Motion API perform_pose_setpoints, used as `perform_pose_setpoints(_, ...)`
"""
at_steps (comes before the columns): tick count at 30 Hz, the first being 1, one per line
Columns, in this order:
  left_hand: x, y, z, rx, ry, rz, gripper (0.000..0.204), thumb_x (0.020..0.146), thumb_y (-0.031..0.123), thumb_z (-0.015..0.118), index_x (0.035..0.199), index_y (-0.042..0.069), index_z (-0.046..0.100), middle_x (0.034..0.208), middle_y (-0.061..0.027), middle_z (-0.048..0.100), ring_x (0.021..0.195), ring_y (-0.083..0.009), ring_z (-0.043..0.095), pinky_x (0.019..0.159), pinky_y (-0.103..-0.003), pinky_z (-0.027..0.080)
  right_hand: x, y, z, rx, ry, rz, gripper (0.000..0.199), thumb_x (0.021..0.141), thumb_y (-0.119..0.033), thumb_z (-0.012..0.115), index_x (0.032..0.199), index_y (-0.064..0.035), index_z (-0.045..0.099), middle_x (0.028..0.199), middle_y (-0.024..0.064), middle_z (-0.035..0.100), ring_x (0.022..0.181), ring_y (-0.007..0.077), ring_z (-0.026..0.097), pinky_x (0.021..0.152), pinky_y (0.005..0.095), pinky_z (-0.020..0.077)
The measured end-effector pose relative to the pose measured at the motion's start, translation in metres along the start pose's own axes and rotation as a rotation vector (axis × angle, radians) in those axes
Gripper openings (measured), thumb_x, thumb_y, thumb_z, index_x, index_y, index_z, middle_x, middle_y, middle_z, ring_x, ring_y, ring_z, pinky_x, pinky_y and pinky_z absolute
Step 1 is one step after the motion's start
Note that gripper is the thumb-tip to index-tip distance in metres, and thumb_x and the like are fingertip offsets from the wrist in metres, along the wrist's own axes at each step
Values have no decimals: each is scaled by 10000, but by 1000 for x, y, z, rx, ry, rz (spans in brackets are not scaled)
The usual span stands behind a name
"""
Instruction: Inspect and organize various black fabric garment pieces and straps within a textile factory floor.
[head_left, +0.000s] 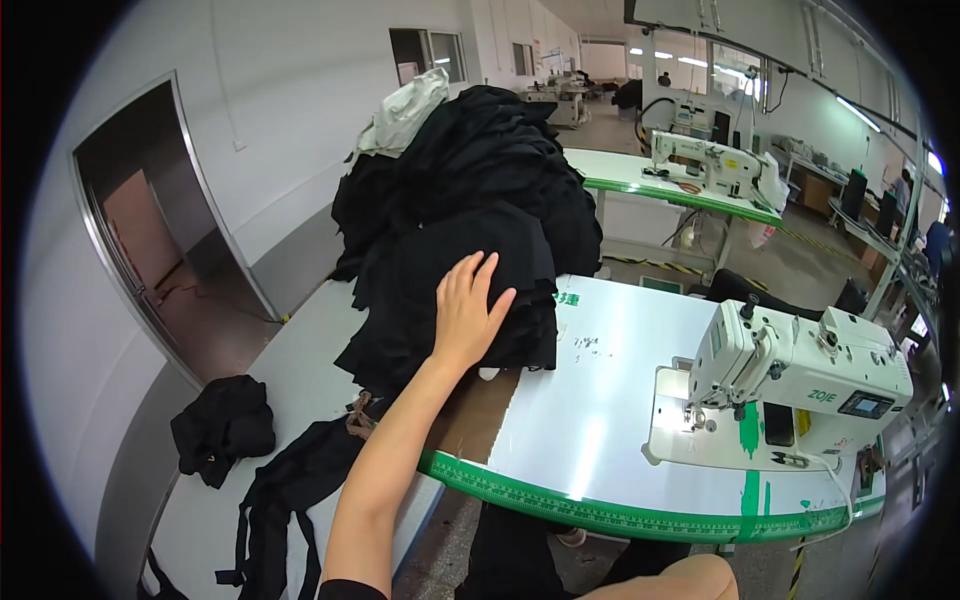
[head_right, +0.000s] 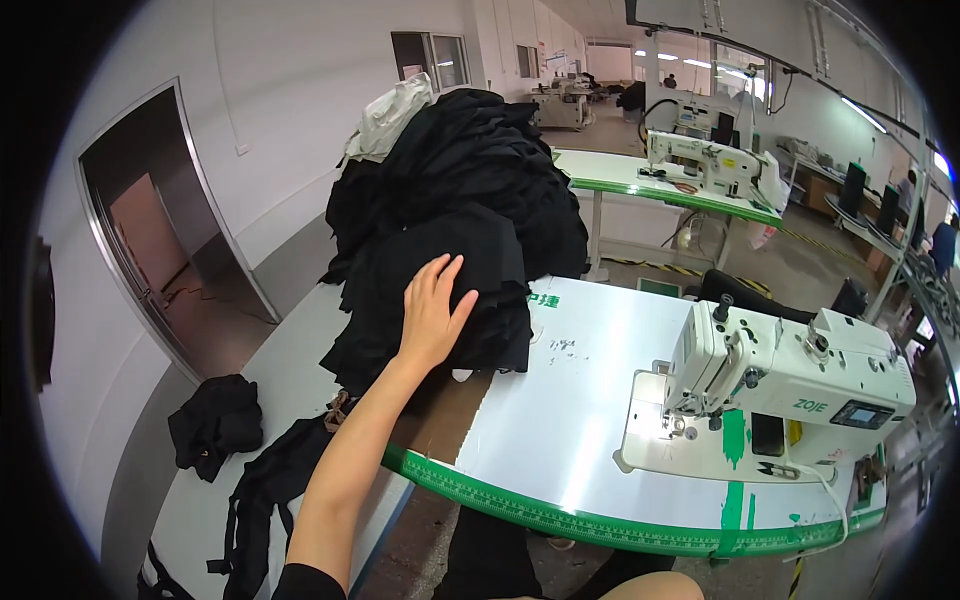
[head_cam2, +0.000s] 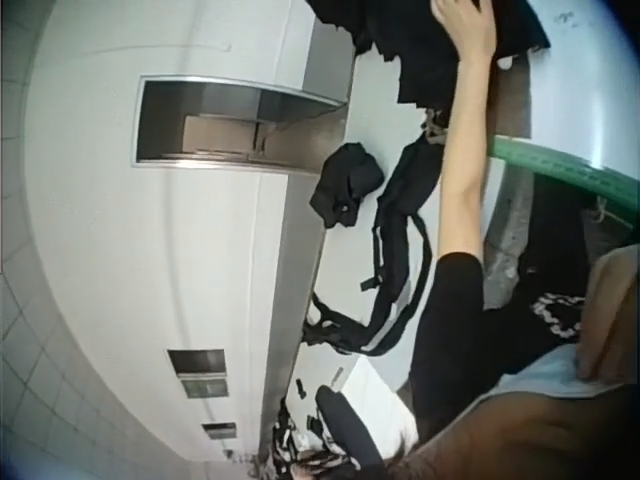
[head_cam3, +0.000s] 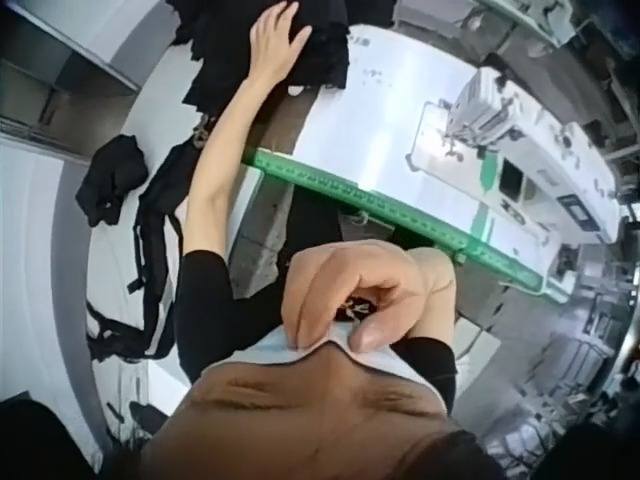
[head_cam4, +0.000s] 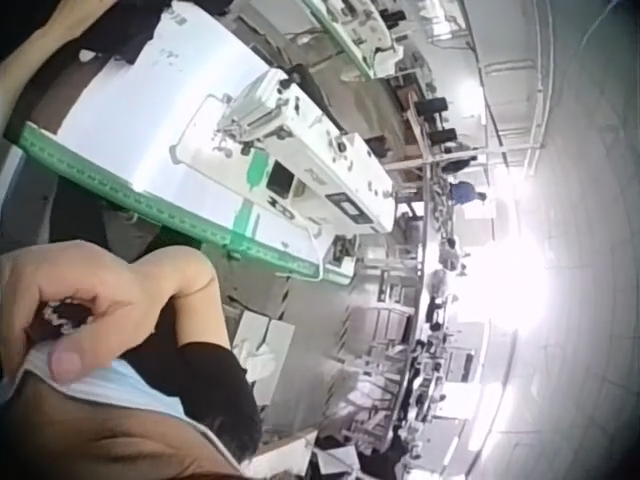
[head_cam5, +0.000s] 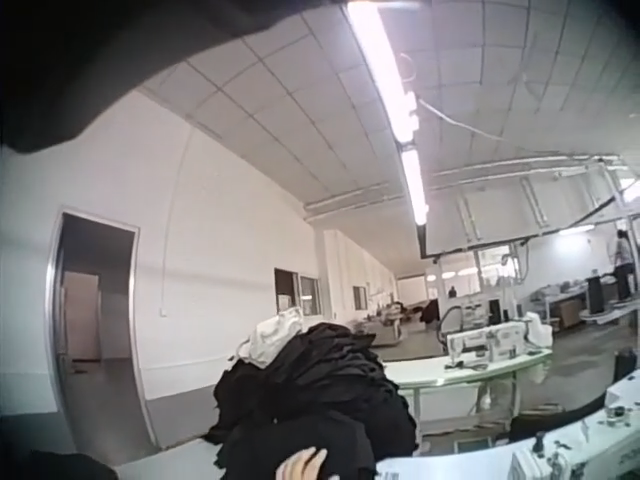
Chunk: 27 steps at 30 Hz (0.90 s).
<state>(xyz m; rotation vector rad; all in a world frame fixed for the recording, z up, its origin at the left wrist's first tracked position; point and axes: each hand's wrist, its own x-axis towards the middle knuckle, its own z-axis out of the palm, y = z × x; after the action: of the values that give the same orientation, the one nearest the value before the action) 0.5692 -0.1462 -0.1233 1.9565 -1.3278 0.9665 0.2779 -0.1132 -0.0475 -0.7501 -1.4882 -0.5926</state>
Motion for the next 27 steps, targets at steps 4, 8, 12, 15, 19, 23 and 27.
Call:
perform_pose_setpoints(4,44,-11,33,-19,187,-152,409,932,319,512,1249,60,513,1269,-159,503,1212,-329,439,1011,-457,333,-4,-21,-14,-229,-75,43,329,930,-244,571,1100,37,588,1091,167,599,931,286,580,805,351,455)
perform_pose_setpoints(8,-1,-134,10,209,148,-708,470,907,402,523,1288,127,504,1282,-154,508,1237,-344,422,1012,-486,335,-17,-41,-63,-911,478,1107,299,935,-174,484,1189,-33,558,1192,94,550,1149,196,485,965,326,376)
perform_pose_setpoints(12,-23,-168,14,-123,-291,-1040,817,820,688,462,1433,157,359,1409,-204,409,1306,-399,360,1086,-459,272,-109,-33,-186,-1435,619,1190,547,926,-388,551,1382,-116,421,1398,135,365,1292,283,373,1032,362,348)
perform_pose_setpoints(15,-67,-203,24,-455,-307,-975,884,858,695,382,1410,5,349,1439,-218,369,1351,-343,330,1106,-383,253,-125,-4,-249,-1070,1028,1217,785,888,-544,524,1464,-76,265,1471,198,286,1369,317,265,1107,392,223)
perform_pose_setpoints(19,-57,-180,17,-477,-461,-952,792,918,623,326,1391,-10,374,1424,-215,393,1329,-328,369,1091,-368,276,-159,24,-285,-944,1016,1202,663,958,-449,424,1480,-99,215,1475,88,328,1333,224,324,1074,309,265)
perform_pose_setpoints(23,-57,-163,-22,-674,-505,-1044,757,929,556,389,1394,-40,349,1398,-207,428,1290,-297,416,1070,-349,305,-149,27,-264,-730,1103,1254,637,961,-406,422,1479,-100,211,1471,104,331,1337,229,325,1084,313,256)
perform_pose_setpoints(27,-65,-167,-25,-655,-610,-989,740,937,533,398,1377,-60,351,1423,-198,387,1299,-278,394,1090,-338,279,-160,22,-256,-832,1088,1254,636,938,-382,446,1456,-61,265,1452,115,358,1325,230,344,1074,312,275)
